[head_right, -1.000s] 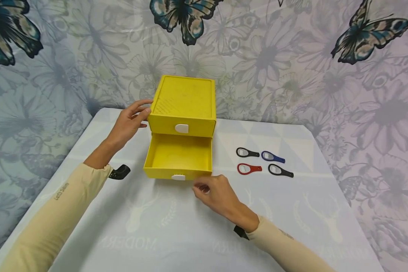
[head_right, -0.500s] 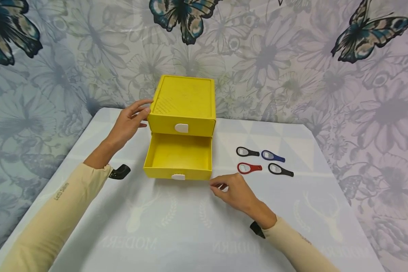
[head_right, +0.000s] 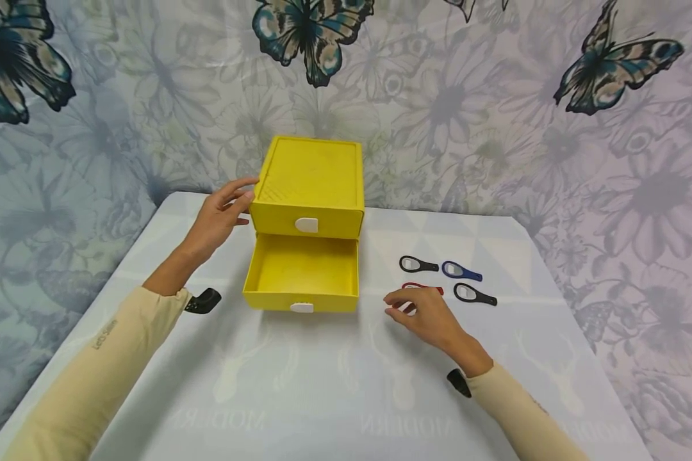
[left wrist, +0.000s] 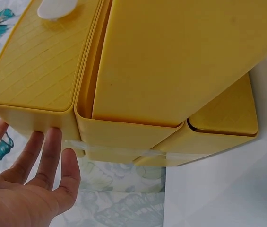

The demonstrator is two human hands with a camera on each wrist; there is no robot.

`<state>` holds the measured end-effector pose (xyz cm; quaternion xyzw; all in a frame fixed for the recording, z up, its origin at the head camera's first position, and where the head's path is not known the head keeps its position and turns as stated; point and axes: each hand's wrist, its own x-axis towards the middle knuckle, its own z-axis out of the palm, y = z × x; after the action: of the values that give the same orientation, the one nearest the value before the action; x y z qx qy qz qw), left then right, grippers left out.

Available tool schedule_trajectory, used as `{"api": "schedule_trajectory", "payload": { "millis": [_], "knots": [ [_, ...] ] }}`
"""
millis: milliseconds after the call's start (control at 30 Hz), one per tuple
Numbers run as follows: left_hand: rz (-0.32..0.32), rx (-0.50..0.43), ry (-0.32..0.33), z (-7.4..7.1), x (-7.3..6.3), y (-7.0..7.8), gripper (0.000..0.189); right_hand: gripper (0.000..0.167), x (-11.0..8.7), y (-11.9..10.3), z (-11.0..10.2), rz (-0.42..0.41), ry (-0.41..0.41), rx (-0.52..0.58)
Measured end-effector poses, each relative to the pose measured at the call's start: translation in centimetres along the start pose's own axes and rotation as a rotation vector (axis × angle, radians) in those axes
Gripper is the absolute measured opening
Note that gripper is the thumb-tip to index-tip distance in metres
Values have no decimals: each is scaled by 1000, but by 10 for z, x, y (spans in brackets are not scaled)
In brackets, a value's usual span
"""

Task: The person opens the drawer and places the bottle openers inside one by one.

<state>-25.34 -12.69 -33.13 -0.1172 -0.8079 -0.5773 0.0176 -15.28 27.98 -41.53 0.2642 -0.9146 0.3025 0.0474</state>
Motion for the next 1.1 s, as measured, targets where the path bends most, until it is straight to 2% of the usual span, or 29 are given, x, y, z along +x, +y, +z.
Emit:
{"api": "schedule_trajectory", "payload": {
  "millis": [267, 533, 867, 1100],
  "knots": [
    [1, 11, -2, 0, -3, -3, 50, 28, 0, 34, -12, 51, 29, -46],
    [19, 6, 3, 0, -2, -2, 49, 31, 3, 63, -19, 161, -50, -10],
    [8, 0, -8, 3, -2, -1, 49, 32, 4, 81, -16, 153, -106, -10],
    [13, 9, -1, 1, -1, -4, 49, 32, 6, 90, -12, 134, -118, 9]
  ]
}}
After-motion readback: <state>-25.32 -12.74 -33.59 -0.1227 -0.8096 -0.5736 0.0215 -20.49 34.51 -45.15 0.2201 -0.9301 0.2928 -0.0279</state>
